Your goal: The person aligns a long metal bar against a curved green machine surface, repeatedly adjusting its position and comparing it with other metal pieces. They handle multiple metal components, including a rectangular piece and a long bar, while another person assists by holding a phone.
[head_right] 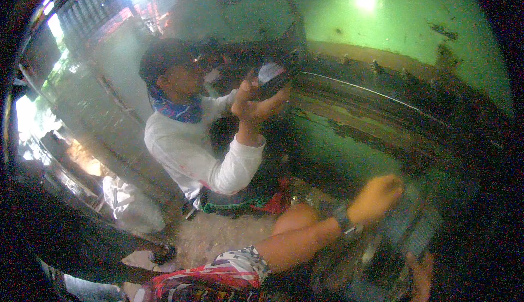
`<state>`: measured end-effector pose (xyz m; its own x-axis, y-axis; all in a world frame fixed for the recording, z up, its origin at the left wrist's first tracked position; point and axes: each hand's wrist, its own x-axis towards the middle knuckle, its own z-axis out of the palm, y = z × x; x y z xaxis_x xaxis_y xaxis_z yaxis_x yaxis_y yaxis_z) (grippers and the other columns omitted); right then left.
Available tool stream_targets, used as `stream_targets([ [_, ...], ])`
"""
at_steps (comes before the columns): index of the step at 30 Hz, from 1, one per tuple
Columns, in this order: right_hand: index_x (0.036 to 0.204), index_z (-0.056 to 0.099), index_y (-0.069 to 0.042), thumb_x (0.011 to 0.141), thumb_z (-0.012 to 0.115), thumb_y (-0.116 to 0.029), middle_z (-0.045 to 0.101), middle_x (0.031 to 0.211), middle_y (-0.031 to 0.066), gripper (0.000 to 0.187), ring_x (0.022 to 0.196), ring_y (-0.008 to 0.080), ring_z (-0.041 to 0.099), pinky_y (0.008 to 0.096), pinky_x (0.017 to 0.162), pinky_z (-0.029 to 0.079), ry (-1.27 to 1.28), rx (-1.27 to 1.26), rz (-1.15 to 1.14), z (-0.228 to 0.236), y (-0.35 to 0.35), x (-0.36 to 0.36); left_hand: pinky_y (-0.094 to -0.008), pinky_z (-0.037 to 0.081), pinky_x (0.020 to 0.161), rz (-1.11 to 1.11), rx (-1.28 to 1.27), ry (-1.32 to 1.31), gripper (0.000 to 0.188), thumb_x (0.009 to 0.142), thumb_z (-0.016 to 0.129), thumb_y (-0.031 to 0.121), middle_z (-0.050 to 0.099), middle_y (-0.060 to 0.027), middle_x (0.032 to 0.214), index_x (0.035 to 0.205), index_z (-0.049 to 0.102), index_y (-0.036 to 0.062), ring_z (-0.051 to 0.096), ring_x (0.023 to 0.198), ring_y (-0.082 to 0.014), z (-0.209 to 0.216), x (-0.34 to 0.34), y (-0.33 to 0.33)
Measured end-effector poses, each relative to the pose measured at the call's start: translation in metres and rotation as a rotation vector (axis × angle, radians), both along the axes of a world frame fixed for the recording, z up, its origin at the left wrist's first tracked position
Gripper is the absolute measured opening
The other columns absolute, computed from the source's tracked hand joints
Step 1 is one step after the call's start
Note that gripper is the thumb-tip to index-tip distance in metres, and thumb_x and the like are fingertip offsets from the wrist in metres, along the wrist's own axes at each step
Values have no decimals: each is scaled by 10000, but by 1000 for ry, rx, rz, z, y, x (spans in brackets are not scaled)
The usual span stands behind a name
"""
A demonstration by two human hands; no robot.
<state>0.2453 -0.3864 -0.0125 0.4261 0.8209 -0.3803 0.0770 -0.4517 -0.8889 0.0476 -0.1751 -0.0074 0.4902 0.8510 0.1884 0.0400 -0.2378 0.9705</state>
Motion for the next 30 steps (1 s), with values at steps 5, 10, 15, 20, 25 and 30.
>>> stream_targets([
  [5,1326,555,63,867,768,-244,611,1267,140,592,1158,250,562,387,1052,406,-11,-5,16,-13,-2,12,-360,537,819,3,56,1,231,933,626,124,725,-166,1004,1105,668,-25,700,917,-238,-9,6,2],
  [10,1430,472,32,816,823,-268,569,1375,172,767,1238,309,548,437,1071,423,-2,-24,51,-26,0,22,-361,538,825,29,21,15,237,942,621,135,726,-168,1008,1111,670,-24,699,918,-239,-11,4,1],
  [15,1515,399,-1,795,847,-283,513,1470,198,893,1325,352,508,463,1105,414,-10,-68,50,-36,-1,28,-364,538,827,32,79,-31,241,939,625,139,724,-175,1011,1110,668,-27,698,917,-244,-14,7,0],
  [20,1530,388,-25,792,841,-308,448,1527,191,910,1376,365,455,476,1127,390,13,-68,105,-32,2,27,-369,538,830,20,53,-26,240,938,626,143,722,-173,1011,1100,666,-29,698,921,-253,-14,6,1],
  [25,1524,403,-37,787,834,-323,451,1513,189,901,1377,373,447,488,1132,381,-74,-147,52,-19,2,17,-375,538,825,21,54,2,241,935,627,146,722,-178,993,1094,665,-31,702,903,-270,-8,5,-1],
  [30,1522,408,-43,781,832,-320,462,1499,191,898,1361,375,462,488,1124,388,-95,-121,103,-24,3,23,-383,538,813,9,37,-42,244,935,626,149,724,-185,994,1094,668,-32,703,887,-276,-12,5,0],
])
